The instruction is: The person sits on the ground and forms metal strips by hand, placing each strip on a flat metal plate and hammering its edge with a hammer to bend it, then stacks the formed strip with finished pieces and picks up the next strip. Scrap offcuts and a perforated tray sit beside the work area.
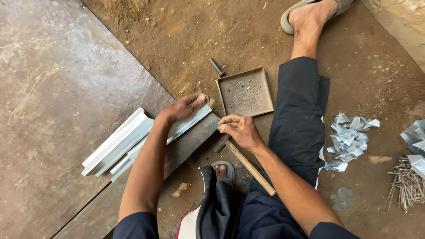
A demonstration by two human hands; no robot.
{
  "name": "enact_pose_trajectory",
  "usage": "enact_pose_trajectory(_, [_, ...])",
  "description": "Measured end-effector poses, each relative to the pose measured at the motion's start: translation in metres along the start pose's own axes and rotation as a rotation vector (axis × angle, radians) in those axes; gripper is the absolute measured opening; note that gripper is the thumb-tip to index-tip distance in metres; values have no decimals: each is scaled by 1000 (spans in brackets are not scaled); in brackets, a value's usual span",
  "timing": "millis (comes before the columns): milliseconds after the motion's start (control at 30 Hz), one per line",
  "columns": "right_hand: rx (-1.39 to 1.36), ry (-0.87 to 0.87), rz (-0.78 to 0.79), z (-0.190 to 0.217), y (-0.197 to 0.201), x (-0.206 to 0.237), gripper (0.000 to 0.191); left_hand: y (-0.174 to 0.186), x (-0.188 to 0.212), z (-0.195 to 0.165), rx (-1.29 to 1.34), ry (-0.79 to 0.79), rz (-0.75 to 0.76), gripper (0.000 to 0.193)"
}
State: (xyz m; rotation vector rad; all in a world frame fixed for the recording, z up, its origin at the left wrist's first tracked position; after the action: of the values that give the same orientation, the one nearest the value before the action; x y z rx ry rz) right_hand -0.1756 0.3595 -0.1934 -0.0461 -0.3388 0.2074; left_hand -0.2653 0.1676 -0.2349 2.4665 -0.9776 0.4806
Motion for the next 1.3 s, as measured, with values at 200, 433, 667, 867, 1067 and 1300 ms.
enact_pose_trajectory(200, [183,212,-202,2,-19,-16,11,7,-4,10,39,58,35,63])
enact_pose_trajectory(433, [418,247,-322,7,-38,-41,10,30,-2,17,120,72,-71,54])
enact_pose_trajectory(667, [345,158,-363,1,-44,-53,23,29,-9,19,238,-28,-38,51])
enact_pose_trajectory(867, [493,19,-207,-27,-2,-15,22,15,-11,26,163,97,40,57])
enact_pose_trajectory(1067, [1034,71,273,-83,0,81,42,2,-11,24,156,9,115,63])
enact_pose_trajectory(1300, [417,-465,323,-26,16,123,20,6,-8,26,64,18,76,61])
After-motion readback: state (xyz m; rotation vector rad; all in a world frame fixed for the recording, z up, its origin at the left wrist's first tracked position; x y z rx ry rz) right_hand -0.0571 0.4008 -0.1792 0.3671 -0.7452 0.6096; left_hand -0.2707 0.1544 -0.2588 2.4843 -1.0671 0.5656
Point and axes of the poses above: each hand's wrist, its own x-axis away from the middle knuckle, its own y-axis out of the back of the hand, z = x × y, the point moved 7 cm from there along -x, towards the middle knuckle, and after that the axes turned 2 degrees about -x, right-handed, at the moved point
